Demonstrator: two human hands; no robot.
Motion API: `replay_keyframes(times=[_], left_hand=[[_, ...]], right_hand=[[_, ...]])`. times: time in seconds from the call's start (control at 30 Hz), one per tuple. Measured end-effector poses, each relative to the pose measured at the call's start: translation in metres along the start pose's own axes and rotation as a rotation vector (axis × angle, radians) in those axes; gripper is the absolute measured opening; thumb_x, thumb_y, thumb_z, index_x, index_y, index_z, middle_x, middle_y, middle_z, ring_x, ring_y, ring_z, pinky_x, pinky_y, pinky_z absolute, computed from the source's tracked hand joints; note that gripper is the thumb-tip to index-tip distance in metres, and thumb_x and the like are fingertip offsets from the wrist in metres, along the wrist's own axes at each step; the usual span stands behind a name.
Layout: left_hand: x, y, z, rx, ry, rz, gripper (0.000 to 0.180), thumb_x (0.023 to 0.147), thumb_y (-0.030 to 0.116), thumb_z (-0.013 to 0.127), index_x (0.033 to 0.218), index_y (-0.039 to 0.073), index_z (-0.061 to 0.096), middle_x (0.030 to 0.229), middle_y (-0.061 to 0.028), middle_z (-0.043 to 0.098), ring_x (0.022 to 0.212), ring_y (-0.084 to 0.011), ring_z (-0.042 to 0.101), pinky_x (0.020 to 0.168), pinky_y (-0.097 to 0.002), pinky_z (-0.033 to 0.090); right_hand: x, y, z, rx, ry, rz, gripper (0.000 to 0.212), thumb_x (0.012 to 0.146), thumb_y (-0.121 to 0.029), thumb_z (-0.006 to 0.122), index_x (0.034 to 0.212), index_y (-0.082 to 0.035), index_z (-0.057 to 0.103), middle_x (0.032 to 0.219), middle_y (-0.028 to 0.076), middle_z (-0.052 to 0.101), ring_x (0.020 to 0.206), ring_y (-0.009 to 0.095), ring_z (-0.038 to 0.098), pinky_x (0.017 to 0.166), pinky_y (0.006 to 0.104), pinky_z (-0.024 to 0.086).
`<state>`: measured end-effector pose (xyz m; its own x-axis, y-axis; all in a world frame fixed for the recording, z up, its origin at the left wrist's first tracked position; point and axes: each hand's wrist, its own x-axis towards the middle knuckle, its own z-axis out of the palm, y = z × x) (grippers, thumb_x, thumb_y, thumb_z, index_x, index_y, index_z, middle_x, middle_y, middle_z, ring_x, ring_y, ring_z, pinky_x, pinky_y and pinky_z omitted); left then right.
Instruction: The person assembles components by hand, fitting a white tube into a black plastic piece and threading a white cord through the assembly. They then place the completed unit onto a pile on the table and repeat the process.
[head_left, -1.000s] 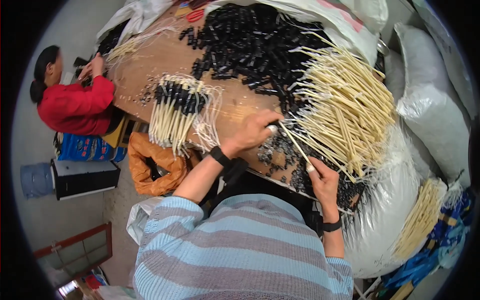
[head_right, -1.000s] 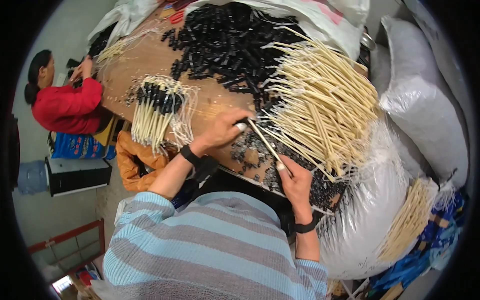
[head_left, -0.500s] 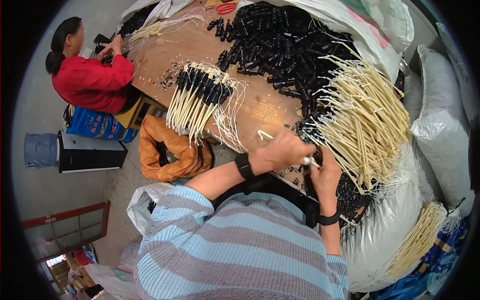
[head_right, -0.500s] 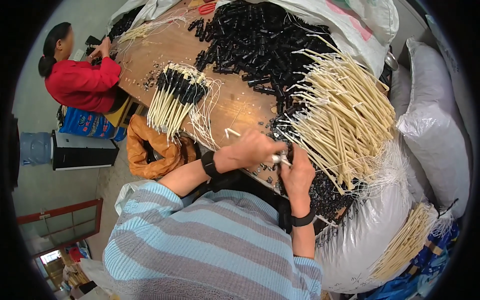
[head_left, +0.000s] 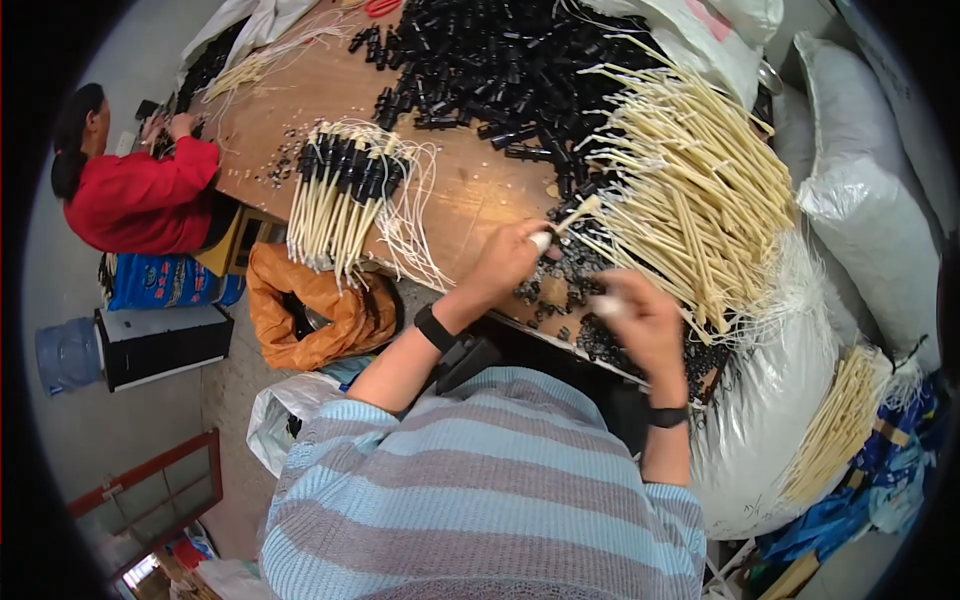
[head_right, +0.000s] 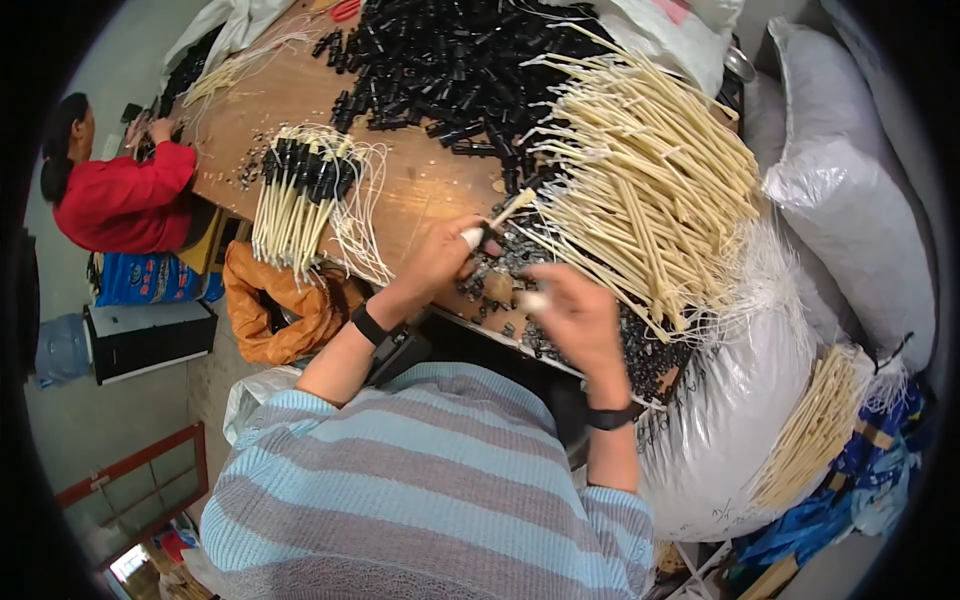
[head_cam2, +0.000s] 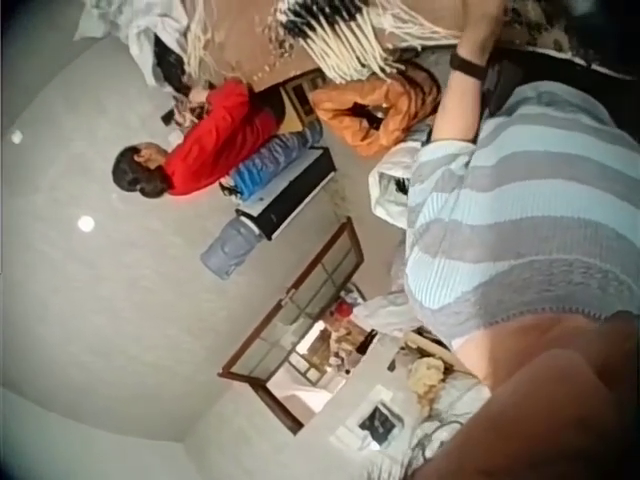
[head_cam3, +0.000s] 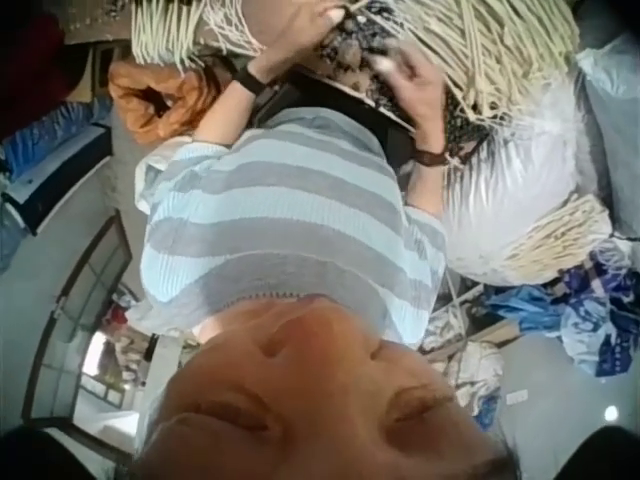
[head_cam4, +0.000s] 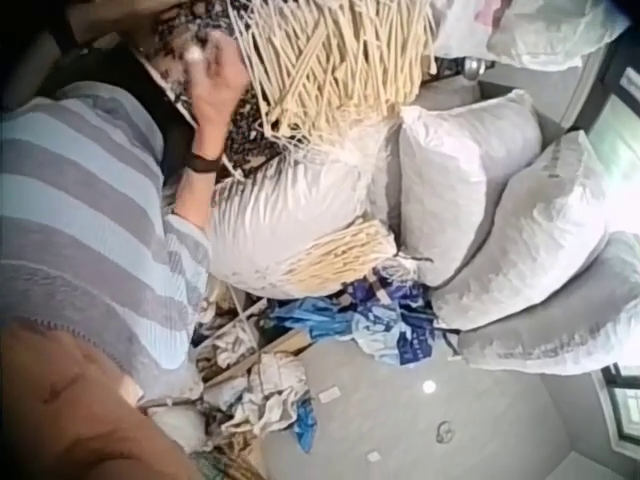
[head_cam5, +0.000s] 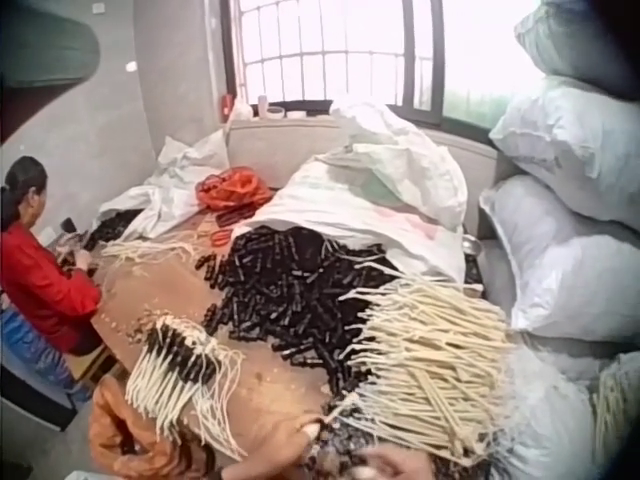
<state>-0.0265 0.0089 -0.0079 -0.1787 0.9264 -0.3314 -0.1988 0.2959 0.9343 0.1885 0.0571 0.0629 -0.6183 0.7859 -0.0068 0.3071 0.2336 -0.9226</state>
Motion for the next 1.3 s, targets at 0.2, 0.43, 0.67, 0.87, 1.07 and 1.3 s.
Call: replay_keyframes(times=[0.2, 0.43, 0.67, 0.87, 1.07, 1.3], left_hand=[[-0.007, 0.014, 0.020, 0.387, -0.018, 0.163, 0.024, 0.070, 0.006, 0.069, 0.093, 0.000, 0.069, 0.071, -0.0107, 0.067, 0.061, -0.0142, 0.063, 0.058, -0.0302, 0.049], [-0.008, -0.005, 0.011, 0.823, 0.075, 0.636, 0.035, 0.071, 0.000, 0.056, 0.103, 0.007, 0.065, 0.085, -0.0164, 0.066, 0.082, -0.0356, 0.063, 0.072, -0.0432, 0.049], [-0.016, 0.005, 0.015, 0.905, -0.090, 0.513, 0.041, 0.070, -0.008, 0.052, 0.108, 0.005, 0.063, 0.090, -0.0172, 0.063, 0.090, -0.0365, 0.059, 0.078, -0.0445, 0.046], [-0.016, 0.008, 0.019, 0.849, -0.178, 0.512, 0.040, 0.071, -0.009, 0.051, 0.107, 0.005, 0.062, 0.093, -0.0175, 0.064, 0.092, -0.0374, 0.060, 0.078, -0.0440, 0.047], [-0.016, 0.011, 0.022, 0.499, -0.326, 0.355, 0.034, 0.070, -0.008, 0.056, 0.101, 0.004, 0.062, 0.089, -0.0135, 0.065, 0.087, -0.0333, 0.063, 0.074, -0.0404, 0.048], [-0.013, 0.012, 0.015, 0.592, -0.123, 0.791, 0.018, 0.060, -0.006, 0.063, 0.075, 0.004, 0.063, 0.078, -0.0045, 0.060, 0.075, -0.0228, 0.057, 0.066, -0.0326, 0.045]], right_hand=[[-0.005, 0.020, 0.038, -0.332, 0.100, -0.051, 0.015, 0.079, -0.013, 0.071, 0.093, -0.007, 0.066, 0.062, 0.011, 0.059, 0.054, 0.027, 0.060, 0.052, 0.0337, 0.047], [-0.005, 0.029, 0.035, -0.482, 0.282, -0.184, 0.013, 0.083, -0.010, 0.066, 0.095, -0.008, 0.070, 0.063, 0.011, 0.062, 0.051, 0.023, 0.061, 0.050, 0.0312, 0.046], [-0.002, 0.031, 0.038, -0.411, 0.295, -0.143, 0.011, 0.080, -0.010, 0.066, 0.090, -0.008, 0.069, 0.067, 0.012, 0.064, 0.055, 0.027, 0.062, 0.051, 0.0346, 0.048], [-0.003, 0.036, 0.042, -0.314, 0.252, -0.134, 0.013, 0.081, -0.010, 0.065, 0.093, -0.007, 0.068, 0.068, 0.014, 0.064, 0.057, 0.029, 0.063, 0.053, 0.0357, 0.049], [-0.004, 0.031, 0.040, -0.288, 0.035, -0.181, 0.014, 0.084, -0.006, 0.064, 0.098, -0.004, 0.063, 0.076, 0.015, 0.064, 0.061, 0.027, 0.064, 0.054, 0.0337, 0.048], [-0.005, 0.031, 0.046, -0.322, 0.184, -0.231, 0.011, 0.086, -0.005, 0.062, 0.097, -0.004, 0.063, 0.077, 0.016, 0.064, 0.065, 0.032, 0.064, 0.057, 0.0367, 0.050]])
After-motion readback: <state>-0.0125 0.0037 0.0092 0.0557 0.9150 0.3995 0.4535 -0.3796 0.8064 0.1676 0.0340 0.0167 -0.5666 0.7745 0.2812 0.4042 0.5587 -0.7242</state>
